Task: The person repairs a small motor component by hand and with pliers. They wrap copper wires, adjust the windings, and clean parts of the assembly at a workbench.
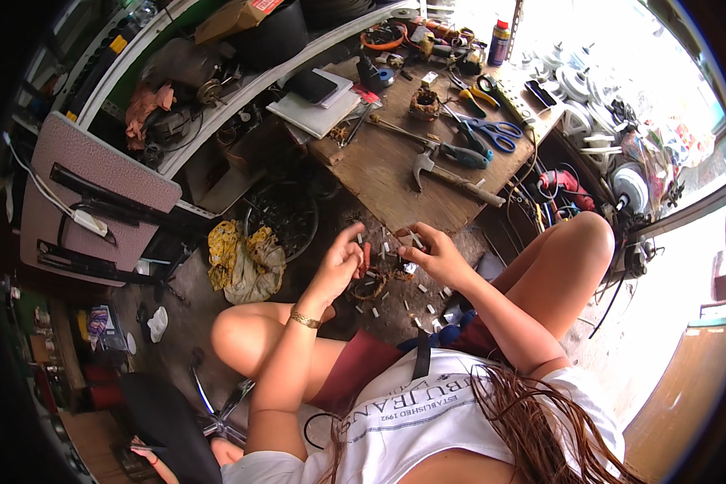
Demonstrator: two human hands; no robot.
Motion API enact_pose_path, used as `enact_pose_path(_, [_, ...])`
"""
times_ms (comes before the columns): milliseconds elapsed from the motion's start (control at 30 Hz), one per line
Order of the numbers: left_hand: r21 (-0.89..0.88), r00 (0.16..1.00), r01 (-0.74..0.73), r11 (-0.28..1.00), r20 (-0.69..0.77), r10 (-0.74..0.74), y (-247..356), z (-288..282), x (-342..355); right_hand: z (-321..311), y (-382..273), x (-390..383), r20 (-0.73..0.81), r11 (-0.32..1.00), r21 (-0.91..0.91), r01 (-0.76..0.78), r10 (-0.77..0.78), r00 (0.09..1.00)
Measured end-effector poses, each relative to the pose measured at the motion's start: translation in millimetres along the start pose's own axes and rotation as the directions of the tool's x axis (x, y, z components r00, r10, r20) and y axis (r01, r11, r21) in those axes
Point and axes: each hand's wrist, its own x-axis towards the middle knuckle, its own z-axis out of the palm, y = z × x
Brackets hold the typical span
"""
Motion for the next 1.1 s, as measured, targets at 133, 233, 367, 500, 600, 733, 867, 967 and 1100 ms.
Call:
enact_pose_path(133, [-0.314, 0.988, 0.121, 0.942, 0.132, -0.083, -6.0, 8.6, -2.8, 20.4, 0.9, 0.5, 0.086, 0.979, 0.158, 0.125, -0.140, 0.986])
enact_pose_path(233, [-0.445, 0.978, 0.193, 0.875, 0.163, -0.133, 4.5, 1.2, -10.1, 18.3, -14.4, -2.9, 0.159, 0.984, 0.102, -0.143, 0.125, 0.979])
enact_pose_path(367, [-0.516, 0.973, 0.218, 0.828, 0.053, -0.223, 16.9, -45.5, -5.3, 3.5, -3.2, -3.9, 0.118, 0.906, 0.304, -0.295, 0.271, 0.955])
enact_pose_path(500, [-0.396, 0.941, 0.236, 0.887, -0.134, -0.310, 26.0, -102.1, 10.4, -13.8, 3.0, -6.1, 0.040, 0.906, 0.346, -0.245, 0.247, 0.968])
enact_pose_path(600, [-0.357, 0.890, 0.257, 0.898, -0.273, -0.364, 26.8, -159.5, 36.3, -21.5, 2.7, -12.3, -0.058, 0.931, 0.287, -0.225, 0.251, 0.966])
enact_pose_path(733, [-0.307, 0.806, -0.119, 0.944, -0.586, -0.089, 27.5, -326.2, 76.4, -20.2, 1.1, -17.3, -0.070, 0.968, 0.137, -0.211, 0.222, 0.973])
enact_pose_path(867, [-0.088, 0.235, -0.177, 0.980, -0.971, -0.045, 36.5, -398.5, 86.1, -19.4, 16.4, -17.9, -0.073, 0.962, 0.133, -0.240, 0.251, 0.965])
enact_pose_path(967, [-0.169, 0.483, -0.075, 0.983, -0.868, -0.112, 6.5, -352.8, 122.1, -22.6, 22.5, -22.2, -0.102, 0.935, 0.202, -0.291, 0.316, 0.943])
enact_pose_path(1100, [0.058, 0.834, 0.138, 0.989, -0.545, -0.084, -12.2, -270.5, 133.2, -32.4, 36.4, -16.6, -0.070, 0.925, 0.169, -0.340, 0.355, 0.932])
